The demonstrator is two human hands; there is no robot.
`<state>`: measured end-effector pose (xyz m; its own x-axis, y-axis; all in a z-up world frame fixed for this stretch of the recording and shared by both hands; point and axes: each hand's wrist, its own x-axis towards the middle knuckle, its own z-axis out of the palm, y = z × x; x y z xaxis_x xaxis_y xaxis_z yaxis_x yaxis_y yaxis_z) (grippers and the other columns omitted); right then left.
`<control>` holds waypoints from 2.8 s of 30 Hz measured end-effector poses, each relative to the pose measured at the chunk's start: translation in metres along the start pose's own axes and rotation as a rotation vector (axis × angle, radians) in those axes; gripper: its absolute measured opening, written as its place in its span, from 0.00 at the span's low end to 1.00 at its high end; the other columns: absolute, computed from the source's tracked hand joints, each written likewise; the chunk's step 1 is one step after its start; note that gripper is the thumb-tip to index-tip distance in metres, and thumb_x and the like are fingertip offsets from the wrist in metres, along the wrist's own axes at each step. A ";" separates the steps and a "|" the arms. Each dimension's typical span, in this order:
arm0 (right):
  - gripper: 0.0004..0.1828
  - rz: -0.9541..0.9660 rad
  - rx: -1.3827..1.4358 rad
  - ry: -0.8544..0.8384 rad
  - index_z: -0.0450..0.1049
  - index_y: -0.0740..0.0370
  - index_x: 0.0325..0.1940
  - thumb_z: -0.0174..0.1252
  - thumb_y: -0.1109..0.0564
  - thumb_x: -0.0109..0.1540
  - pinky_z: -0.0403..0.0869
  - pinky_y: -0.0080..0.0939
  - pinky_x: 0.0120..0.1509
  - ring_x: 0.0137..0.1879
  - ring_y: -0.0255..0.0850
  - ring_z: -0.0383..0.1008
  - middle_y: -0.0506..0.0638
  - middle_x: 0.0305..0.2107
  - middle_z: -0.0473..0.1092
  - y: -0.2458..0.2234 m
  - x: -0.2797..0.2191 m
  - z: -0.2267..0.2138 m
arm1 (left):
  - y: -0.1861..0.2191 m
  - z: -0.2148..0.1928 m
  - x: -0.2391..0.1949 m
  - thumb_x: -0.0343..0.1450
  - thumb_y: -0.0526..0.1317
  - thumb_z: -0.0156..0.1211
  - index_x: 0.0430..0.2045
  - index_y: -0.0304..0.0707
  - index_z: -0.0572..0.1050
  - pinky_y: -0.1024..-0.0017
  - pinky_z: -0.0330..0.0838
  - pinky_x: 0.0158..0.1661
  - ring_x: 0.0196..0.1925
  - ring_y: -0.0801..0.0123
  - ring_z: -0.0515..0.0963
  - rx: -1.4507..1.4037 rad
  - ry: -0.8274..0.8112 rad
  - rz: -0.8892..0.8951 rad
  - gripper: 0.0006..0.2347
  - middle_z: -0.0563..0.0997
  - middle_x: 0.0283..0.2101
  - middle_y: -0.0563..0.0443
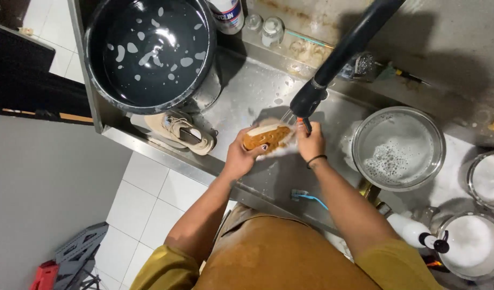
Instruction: The person cleans a beige sneaker in a kitchen sink. They scrub the shoe with a yellow sponge and then use an orange brush to clean the sole and upper parts under running water. The person rinses the shoe and places it in the sink.
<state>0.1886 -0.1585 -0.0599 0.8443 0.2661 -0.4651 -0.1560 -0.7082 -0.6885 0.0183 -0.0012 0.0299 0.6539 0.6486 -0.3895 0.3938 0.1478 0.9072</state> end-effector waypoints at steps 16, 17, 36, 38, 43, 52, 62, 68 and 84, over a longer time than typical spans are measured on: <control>0.21 -0.859 -0.798 0.539 0.71 0.50 0.19 0.49 0.51 0.67 0.74 0.50 0.34 0.25 0.47 0.78 0.48 0.16 0.74 -0.015 0.019 -0.068 | 0.019 0.059 0.059 0.59 0.46 0.76 0.50 0.57 0.81 0.65 0.72 0.61 0.69 0.68 0.71 0.878 -0.121 0.581 0.23 0.83 0.54 0.66; 0.16 -0.972 -0.657 0.424 0.70 0.50 0.19 0.53 0.52 0.63 0.74 0.50 0.33 0.26 0.48 0.77 0.47 0.16 0.72 -0.018 0.014 -0.067 | 0.019 0.062 0.060 0.58 0.46 0.77 0.48 0.57 0.81 0.65 0.71 0.62 0.69 0.67 0.72 0.832 -0.101 0.583 0.23 0.83 0.53 0.66; 0.13 -1.153 -0.558 0.484 0.67 0.54 0.20 0.60 0.54 0.57 0.70 0.48 0.27 0.19 0.48 0.69 0.44 0.10 0.61 -0.014 0.020 -0.064 | 0.020 0.033 0.026 0.60 0.34 0.79 0.51 0.36 0.81 0.58 0.71 0.60 0.63 0.42 0.74 0.336 -0.089 0.735 0.23 0.82 0.54 0.37; 0.15 -1.148 -0.402 0.454 0.67 0.51 0.18 0.60 0.53 0.58 0.69 0.46 0.25 0.19 0.48 0.69 0.44 0.10 0.61 -0.032 0.008 -0.048 | 0.025 0.036 0.030 0.60 0.33 0.78 0.50 0.34 0.80 0.55 0.73 0.59 0.62 0.39 0.74 0.313 -0.088 0.718 0.23 0.81 0.54 0.34; 0.33 -0.423 -0.667 0.007 0.79 0.60 0.29 0.36 0.42 0.72 0.76 0.60 0.46 0.39 0.57 0.82 0.55 0.27 0.79 -0.061 0.009 -0.070 | 0.019 0.030 0.033 0.60 0.32 0.78 0.54 0.36 0.79 0.57 0.70 0.61 0.64 0.42 0.72 0.280 -0.072 0.702 0.25 0.81 0.55 0.37; 0.19 -0.706 -0.690 -0.055 0.79 0.59 0.21 0.47 0.51 0.60 0.77 0.59 0.40 0.34 0.57 0.81 0.56 0.22 0.78 -0.070 -0.012 -0.056 | 0.023 0.023 0.024 0.61 0.33 0.77 0.54 0.34 0.78 0.56 0.71 0.60 0.62 0.44 0.74 0.359 -0.010 0.684 0.25 0.81 0.55 0.37; 0.28 -0.496 -0.710 -0.127 0.81 0.57 0.33 0.37 0.43 0.67 0.77 0.55 0.50 0.48 0.50 0.82 0.55 0.33 0.80 -0.061 0.019 -0.059 | 0.034 0.027 0.014 0.61 0.37 0.77 0.57 0.40 0.76 0.60 0.70 0.62 0.62 0.47 0.74 0.456 -0.081 0.472 0.28 0.79 0.57 0.37; 0.15 -0.629 -0.862 -0.154 0.74 0.54 0.38 0.41 0.53 0.65 0.78 0.57 0.49 0.45 0.55 0.81 0.53 0.34 0.77 -0.042 0.031 -0.052 | 0.010 0.013 0.026 0.65 0.39 0.72 0.61 0.40 0.72 0.65 0.66 0.62 0.65 0.53 0.71 0.458 -0.116 0.527 0.27 0.76 0.61 0.40; 0.24 -0.044 -0.126 -0.358 0.83 0.49 0.41 0.46 0.36 0.66 0.68 0.37 0.43 0.35 0.39 0.74 0.47 0.27 0.77 -0.046 0.001 -0.093 | 0.062 0.044 0.028 0.62 0.45 0.74 0.64 0.57 0.62 0.61 0.70 0.46 0.49 0.48 0.79 0.598 -0.209 0.166 0.34 0.73 0.54 0.44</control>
<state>0.2441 -0.1859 0.0231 0.6130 0.4935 -0.6170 -0.0405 -0.7603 -0.6483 0.0898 -0.0071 0.0686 0.8250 0.4593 -0.3293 0.5288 -0.4215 0.7367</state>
